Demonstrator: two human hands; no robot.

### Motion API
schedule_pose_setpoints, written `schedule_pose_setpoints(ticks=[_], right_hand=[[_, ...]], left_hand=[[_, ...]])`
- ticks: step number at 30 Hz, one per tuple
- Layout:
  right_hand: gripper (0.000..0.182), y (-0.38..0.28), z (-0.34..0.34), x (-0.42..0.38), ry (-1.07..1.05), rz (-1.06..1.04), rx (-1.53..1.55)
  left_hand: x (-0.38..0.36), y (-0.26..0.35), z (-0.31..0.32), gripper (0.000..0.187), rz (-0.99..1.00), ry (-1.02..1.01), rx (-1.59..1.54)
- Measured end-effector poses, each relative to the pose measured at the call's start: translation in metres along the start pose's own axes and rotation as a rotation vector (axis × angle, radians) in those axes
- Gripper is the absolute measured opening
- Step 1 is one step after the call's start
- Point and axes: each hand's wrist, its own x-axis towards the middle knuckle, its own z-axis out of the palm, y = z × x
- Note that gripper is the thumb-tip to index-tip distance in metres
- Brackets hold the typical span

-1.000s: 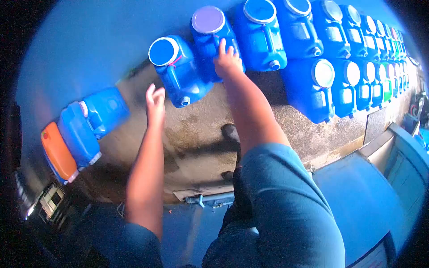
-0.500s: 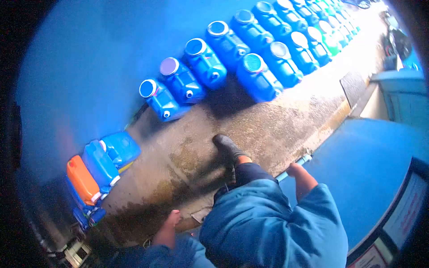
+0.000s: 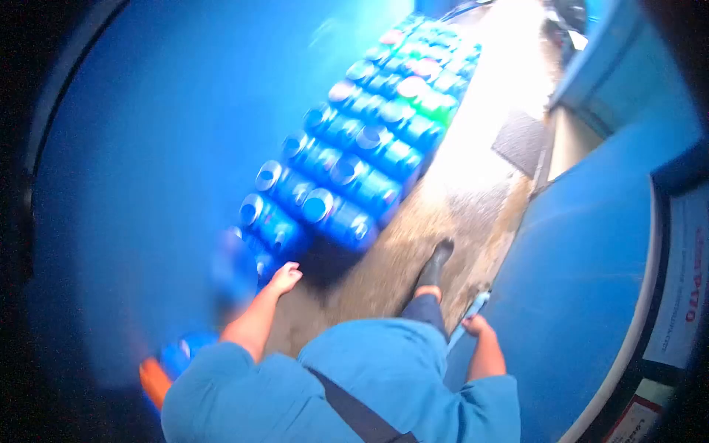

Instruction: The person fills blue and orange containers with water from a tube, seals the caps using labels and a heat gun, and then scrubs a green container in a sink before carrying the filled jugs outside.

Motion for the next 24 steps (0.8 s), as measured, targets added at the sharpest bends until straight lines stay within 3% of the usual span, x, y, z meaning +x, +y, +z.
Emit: schedule_pose_setpoints(ticks=[2, 3, 4, 5, 6, 7, 9, 11, 13, 14, 15, 18, 21, 24], right_hand=[[0.034, 0.037, -0.006, 0.022, 0.083, 0.126, 0.108], [0.035, 0.056, -0.012, 0.035, 0.160, 0.147, 0.104], [0.035, 0.054, -0.024, 0.028, 0.320, 0.115, 0.240], [0.031, 0.080, -0.016, 0.046, 0.333, 0.314, 0.344], [0.030, 0.079, -0.039, 0.046, 0.195, 0.466, 0.459], [0.030, 0.076, -0.065, 0.053, 0.202, 0.480, 0.486], [0.032, 0.083, -0.124, 0.063, -0.132, 0.430, 0.407], [0.030, 0.102, -0.172, 0.098, -0.115, 0.420, 0.371], [0.029, 0.084, -0.245, 0.134, 0.087, 0.331, 0.438], [0.029, 0.081, -0.280, 0.151, 0.100, 0.332, 0.442], [0.030, 0.076, -0.315, 0.170, 0.189, 0.294, 0.400], [0.035, 0.060, -0.430, 0.238, 0.287, 0.225, 0.357], [0.040, 0.055, -0.535, 0.305, 0.356, 0.177, 0.353], [0.043, 0.059, -0.634, 0.358, 0.439, 0.184, 0.370]], left_hand=[[0.064, 0.071, -0.004, 0.048, 0.160, 0.103, 0.101], [0.099, 0.098, 0.002, 0.046, 0.159, 0.131, 0.151], [0.107, 0.150, 0.001, 0.046, 0.013, 0.045, 0.142], [0.131, 0.176, 0.007, 0.051, 0.008, -0.007, 0.274], [0.150, 0.211, 0.015, 0.054, -0.021, -0.116, 0.346], [0.163, 0.253, 0.023, 0.057, -0.058, -0.226, 0.411], [0.177, 0.343, 0.039, 0.059, 0.028, -0.392, 0.550], [0.189, 0.424, 0.053, 0.054, 0.240, -0.387, 0.417], [0.214, 0.478, 0.063, 0.051, 0.142, -0.398, -0.039], [0.224, 0.500, 0.062, 0.047, 0.110, -0.383, -0.121], [0.249, 0.496, 0.061, 0.047, 0.102, -0.374, -0.190], [0.318, 0.453, 0.042, 0.053, 0.134, -0.246, 0.357], [0.364, 0.461, 0.019, 0.044, -0.225, -0.609, 0.692], [0.391, 0.514, 0.012, 0.044, -0.338, -0.633, 0.753]])
